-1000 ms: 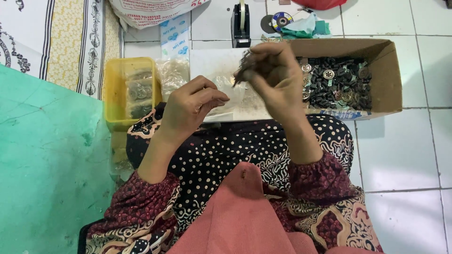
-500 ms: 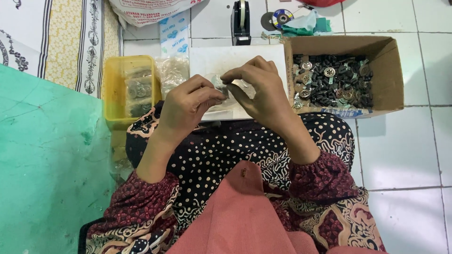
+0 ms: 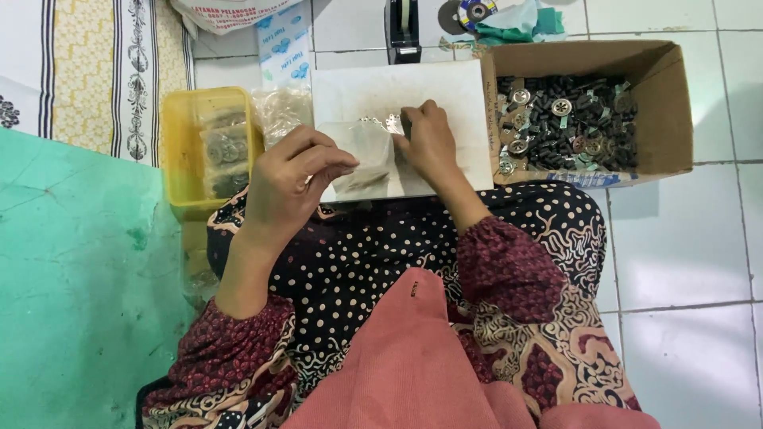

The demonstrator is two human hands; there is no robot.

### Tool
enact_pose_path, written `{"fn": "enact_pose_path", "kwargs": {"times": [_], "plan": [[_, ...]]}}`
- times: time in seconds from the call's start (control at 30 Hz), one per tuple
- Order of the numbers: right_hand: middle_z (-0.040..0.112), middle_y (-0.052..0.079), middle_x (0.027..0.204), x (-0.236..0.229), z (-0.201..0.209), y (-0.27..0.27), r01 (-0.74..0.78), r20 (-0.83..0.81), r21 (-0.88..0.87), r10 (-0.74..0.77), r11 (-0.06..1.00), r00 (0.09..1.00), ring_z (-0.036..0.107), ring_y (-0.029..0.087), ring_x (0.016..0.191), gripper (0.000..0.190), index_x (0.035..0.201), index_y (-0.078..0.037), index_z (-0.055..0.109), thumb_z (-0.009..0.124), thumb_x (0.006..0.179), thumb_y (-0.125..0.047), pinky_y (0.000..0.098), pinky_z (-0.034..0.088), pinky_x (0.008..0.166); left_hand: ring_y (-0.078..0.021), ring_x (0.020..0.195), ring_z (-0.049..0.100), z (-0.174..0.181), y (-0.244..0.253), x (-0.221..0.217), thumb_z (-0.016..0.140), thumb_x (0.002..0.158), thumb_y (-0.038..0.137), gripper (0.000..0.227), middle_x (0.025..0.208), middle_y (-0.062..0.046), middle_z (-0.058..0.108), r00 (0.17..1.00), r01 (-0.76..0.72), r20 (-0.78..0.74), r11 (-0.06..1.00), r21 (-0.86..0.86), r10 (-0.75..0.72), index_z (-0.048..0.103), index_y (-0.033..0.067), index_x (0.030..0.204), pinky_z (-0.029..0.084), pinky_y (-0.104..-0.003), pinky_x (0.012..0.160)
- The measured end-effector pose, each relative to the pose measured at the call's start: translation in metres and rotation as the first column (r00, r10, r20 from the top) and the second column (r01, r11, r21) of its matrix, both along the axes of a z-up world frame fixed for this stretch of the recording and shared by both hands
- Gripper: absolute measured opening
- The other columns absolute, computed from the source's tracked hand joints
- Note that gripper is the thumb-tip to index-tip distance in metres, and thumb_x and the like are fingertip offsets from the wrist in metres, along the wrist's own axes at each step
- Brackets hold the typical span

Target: The person sits on the floor and picks small metal parts from a cardboard box, arranging them on a white board. They then place the parts into a clear plastic bag and seal it.

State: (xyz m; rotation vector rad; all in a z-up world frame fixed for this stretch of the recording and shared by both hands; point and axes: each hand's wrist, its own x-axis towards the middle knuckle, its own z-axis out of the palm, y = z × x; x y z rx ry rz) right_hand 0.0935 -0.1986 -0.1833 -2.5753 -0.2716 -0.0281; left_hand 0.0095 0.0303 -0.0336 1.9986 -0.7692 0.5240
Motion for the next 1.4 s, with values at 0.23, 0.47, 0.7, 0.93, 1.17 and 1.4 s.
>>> {"fn": "enact_pose_path", "kwargs": {"times": [0.23,0.47,0.7,0.93,1.17,1.4], "plan": [[0.062,0.015,0.097,0.001,-0.014,0.011,0.014,0.089,-0.018,-0.013,1.0,0.996,0.062,0.033,0.093,0.029,0.109,-0.001,0.077,0.085,0.081,-0.009,0.0442,0.058,0.073,-0.0218,0.063,0.064,0.001,0.002,0.0,0.077,0.096,0.001,0.009,0.081,-0.004,0.064,1.0,0.002,-0.012,1.0,-0.006,-0.002,0.079,0.0091,0.095,0.052,-0.027,0.058],[0.059,0.007,0.086,0.007,-0.046,0.01,-0.034,0.231,-0.321,0.113,0.947,0.966,0.063,0.023,0.084,0.011,0.088,-0.007,0.074,0.081,0.083,-0.012,0.0327,0.06,0.065,-0.023,0.064,0.063,0.004,-0.001,-0.002,0.076,0.097,0.001,0.009,0.081,-0.006,0.064,1.0,-0.019,-0.015,1.0,-0.017,0.019,0.08,0.0095,0.095,0.053,-0.029,0.059],[0.06,0.007,0.08,0.008,-0.052,0.01,-0.028,0.341,-0.466,0.208,0.885,0.917,0.065,0.022,0.081,0.007,0.078,-0.006,0.068,0.072,0.083,-0.005,0.0266,0.057,0.057,-0.022,0.065,0.064,0.003,0.002,-0.002,0.076,0.097,0.001,0.01,0.081,-0.005,0.063,1.0,-0.015,-0.001,1.0,0.007,0.015,0.08,0.0095,0.095,0.053,-0.029,0.061],[0.062,0.008,0.084,0.017,-0.056,-0.008,-0.064,0.26,-0.42,0.188,0.905,0.947,0.067,0.025,0.084,0.012,0.087,-0.006,0.07,0.079,0.08,-0.004,0.0309,0.059,0.065,-0.0234,0.064,0.064,0.006,-0.001,-0.005,0.076,0.096,0.001,0.009,0.081,-0.005,0.064,1.0,-0.022,0.0,1.0,0.005,0.022,0.079,0.009,0.095,0.053,-0.03,0.06],[0.069,0.016,0.094,0.008,0.006,-0.031,-0.044,0.077,0.509,0.005,0.86,0.997,0.072,0.032,0.084,0.03,0.113,-0.004,0.069,0.074,0.086,0.005,0.0409,0.062,0.073,-0.0229,0.065,0.065,0.005,-0.005,-0.004,0.075,0.097,0.001,0.01,0.081,-0.004,0.063,1.0,-0.009,0.013,1.0,0.005,0.009,0.078,0.0093,0.094,0.053,-0.028,0.061],[0.066,0.009,0.108,-0.056,0.168,-0.001,-0.291,0.243,0.849,0.162,0.441,0.956,0.066,0.018,0.1,0.02,0.112,-0.006,0.059,0.067,0.1,0.008,0.027,0.059,0.094,-0.0195,0.076,0.064,0.007,-0.01,-0.002,0.081,0.091,-0.01,0.017,0.093,-0.01,0.064,0.999,0.04,0.011,0.99,0.133,-0.041,0.075,0.0007,0.103,0.056,-0.028,0.066]]}}
